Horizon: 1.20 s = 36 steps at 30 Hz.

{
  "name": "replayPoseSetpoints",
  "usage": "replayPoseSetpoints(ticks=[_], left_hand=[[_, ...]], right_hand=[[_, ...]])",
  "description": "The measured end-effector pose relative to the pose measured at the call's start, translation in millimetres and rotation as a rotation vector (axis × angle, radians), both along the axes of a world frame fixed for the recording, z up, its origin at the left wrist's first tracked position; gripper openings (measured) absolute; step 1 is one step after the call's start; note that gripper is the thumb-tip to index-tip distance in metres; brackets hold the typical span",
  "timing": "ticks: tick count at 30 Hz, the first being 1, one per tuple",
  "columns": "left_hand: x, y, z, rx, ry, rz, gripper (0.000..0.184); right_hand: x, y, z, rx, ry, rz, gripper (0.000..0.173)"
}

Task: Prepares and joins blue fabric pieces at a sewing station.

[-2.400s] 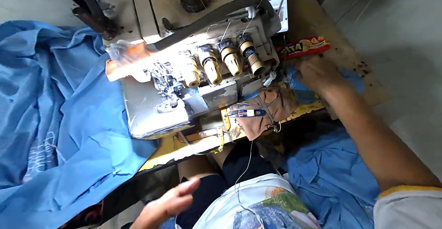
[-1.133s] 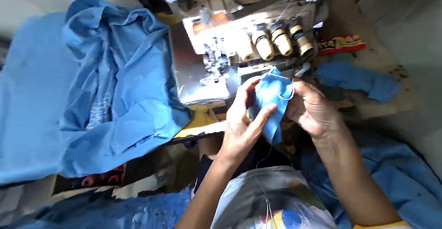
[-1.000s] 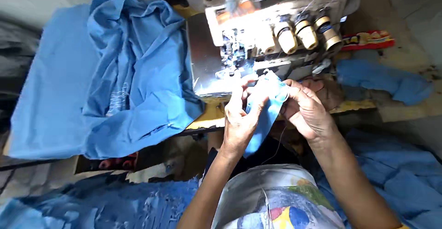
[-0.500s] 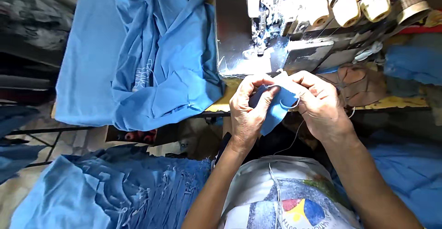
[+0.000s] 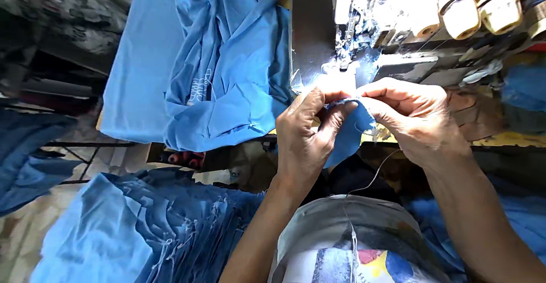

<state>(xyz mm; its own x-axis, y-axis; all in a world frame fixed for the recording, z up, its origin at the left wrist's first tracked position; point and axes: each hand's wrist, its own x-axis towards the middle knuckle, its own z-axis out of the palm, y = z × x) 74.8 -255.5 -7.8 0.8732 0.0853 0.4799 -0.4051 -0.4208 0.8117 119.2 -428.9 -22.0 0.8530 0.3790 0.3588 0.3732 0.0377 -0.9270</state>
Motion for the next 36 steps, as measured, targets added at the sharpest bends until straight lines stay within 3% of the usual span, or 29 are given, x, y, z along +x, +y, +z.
replayPoseSetpoints(ticks=[8,12,15,17,20,24,30,36], left_hand=[[-8.2,4.4,5.7,-0.126,0.102,-0.013,0.014],[-6.4,10.8,6.3,-0.143,0.081,-0.037,0.016],[-1.9,24.9,5.5,-0.197,0.096,-0.263,0.044],[-3.3,30.2,2.9,-0.272,0.133,-0.393,0.053],[-14.8,39.4,-9.5,-0.294,0.284,-0.439,0.029],[-38.8,61.1,-43.8,-0.265,0.458,-0.463,0.017],[-52.9,67.7,-61.5,-0.384,0.562,-0.258,0.024],[-41.2,52.0,-62.6,-0.034,0.541,0.043,0.012]], right_hand=[[-2.5,2.7,6.6,-0.038,-0.114,0.022,0.016],[-0.4,5.6,26.2,-0.21,-0.185,0.03,0.014],[4.4,9.4,55.7,-0.325,-0.255,0.051,0.011],[8.1,13.2,74.6,-0.322,-0.318,0.077,0.012],[23.0,7.3,80.9,-0.22,-0.368,0.032,0.008],[23.1,-56.9,45.3,-0.124,-0.167,-0.106,0.017],[4.8,-69.8,-10.4,-0.031,0.071,-0.366,0.011],[-10.7,-71.7,-49.0,-0.099,0.286,-0.495,0.008]])
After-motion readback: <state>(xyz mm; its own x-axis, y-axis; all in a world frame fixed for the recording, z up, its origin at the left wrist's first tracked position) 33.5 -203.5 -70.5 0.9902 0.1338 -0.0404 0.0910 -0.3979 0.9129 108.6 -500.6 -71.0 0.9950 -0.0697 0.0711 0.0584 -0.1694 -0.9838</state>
